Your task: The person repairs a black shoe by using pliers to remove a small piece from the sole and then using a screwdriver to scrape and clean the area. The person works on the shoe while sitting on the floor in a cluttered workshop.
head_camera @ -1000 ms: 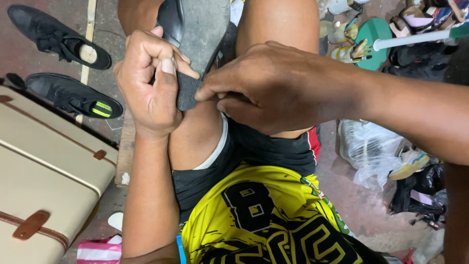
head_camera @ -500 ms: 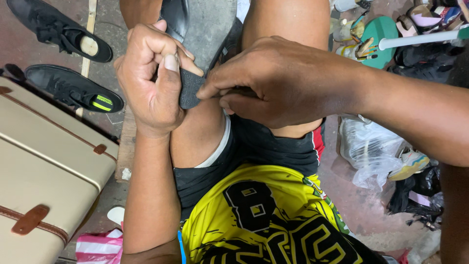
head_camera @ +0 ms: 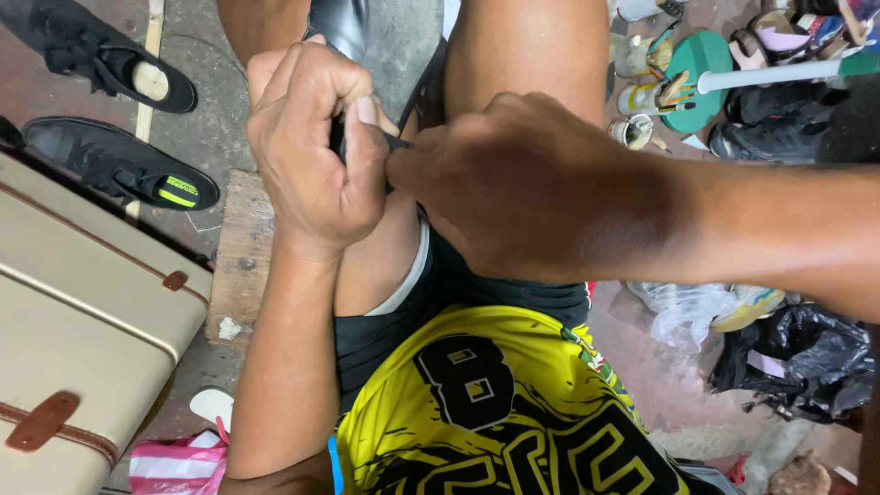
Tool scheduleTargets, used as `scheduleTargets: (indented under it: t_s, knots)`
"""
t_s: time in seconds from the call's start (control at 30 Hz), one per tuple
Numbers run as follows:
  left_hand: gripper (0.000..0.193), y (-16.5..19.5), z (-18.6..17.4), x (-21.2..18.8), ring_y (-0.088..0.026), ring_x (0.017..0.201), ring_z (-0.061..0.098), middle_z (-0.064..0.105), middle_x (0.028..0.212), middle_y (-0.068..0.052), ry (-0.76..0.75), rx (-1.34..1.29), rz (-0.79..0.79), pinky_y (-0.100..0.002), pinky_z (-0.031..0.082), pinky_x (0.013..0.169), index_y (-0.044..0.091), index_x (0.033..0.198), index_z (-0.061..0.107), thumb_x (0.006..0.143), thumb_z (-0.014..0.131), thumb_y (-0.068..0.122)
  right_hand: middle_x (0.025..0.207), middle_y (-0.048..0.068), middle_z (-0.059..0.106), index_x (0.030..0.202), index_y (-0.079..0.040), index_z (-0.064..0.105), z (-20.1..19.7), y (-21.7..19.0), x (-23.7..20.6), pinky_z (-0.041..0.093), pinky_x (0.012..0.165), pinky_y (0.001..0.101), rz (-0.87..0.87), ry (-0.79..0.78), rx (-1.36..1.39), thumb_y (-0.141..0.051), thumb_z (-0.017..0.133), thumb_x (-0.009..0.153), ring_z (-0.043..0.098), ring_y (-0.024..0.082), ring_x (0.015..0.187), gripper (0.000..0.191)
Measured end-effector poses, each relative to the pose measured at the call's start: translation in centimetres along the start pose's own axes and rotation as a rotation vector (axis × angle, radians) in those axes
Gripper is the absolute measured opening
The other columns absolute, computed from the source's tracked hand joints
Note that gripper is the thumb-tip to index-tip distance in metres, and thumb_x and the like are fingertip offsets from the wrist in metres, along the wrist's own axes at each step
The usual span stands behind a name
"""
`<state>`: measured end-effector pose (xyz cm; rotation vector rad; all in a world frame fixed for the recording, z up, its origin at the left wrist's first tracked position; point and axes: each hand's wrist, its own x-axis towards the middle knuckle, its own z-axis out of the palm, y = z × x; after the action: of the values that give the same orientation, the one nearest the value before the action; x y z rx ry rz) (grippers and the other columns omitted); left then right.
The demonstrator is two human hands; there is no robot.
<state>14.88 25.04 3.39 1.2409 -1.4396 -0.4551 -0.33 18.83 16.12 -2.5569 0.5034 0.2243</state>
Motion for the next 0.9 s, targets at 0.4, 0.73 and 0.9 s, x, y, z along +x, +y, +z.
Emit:
scheduleTargets:
  t_s: [0.4, 0.73, 0.9]
  knots:
    - [0.008, -0.7, 0.5, 0.1, -0.027, 0.079, 0.057, 0.067, 0.079, -0.004, 0.032, -0.083, -0.006, -0.037, 0.047, 0.11, 0.005, 0.096, 0.055, 0.104, 0.053, 0.008, 0.063, 0.017, 0.063, 0.08, -0.001, 0.062, -0.1, 0.2, -0.1, 0.049, 0.052, 0.0489, -0.068, 0.086, -0.07, -0.002, 0.066, 0.073, 0.065, 0.036, 0.057, 0.008]
    - [0.009, 1.2, 0.5, -0.6, -0.022, 0.078, 0.062, 0.07, 0.08, -0.005, -0.043, -0.163, -0.006, -0.038, 0.047, 0.112, 0.006, 0.095, 0.055, 0.104, 0.054, 0.01, 0.068, 0.024, 0.067, 0.076, 0.002, 0.067, -2.3, -0.8, -1.1, 0.054, 0.055, 0.05, 0.031, -0.192, -0.125, -0.008, 0.063, 0.073, 0.07, 0.039, 0.063, 0.011]
    - [0.014, 0.6, 1.0, -1.1, -0.022, 0.08, 0.06, 0.07, 0.081, -0.006, -0.034, -0.142, -0.008, -0.037, 0.047, 0.115, 0.005, 0.093, 0.055, 0.105, 0.053, 0.012, 0.085, 0.021, 0.071, 0.096, -0.001, 0.071, -3.1, -0.4, -1.3, 0.056, 0.067, 0.0488, 0.033, -0.374, -0.178, -0.011, 0.062, 0.076, 0.072, 0.036, 0.08, 0.024]
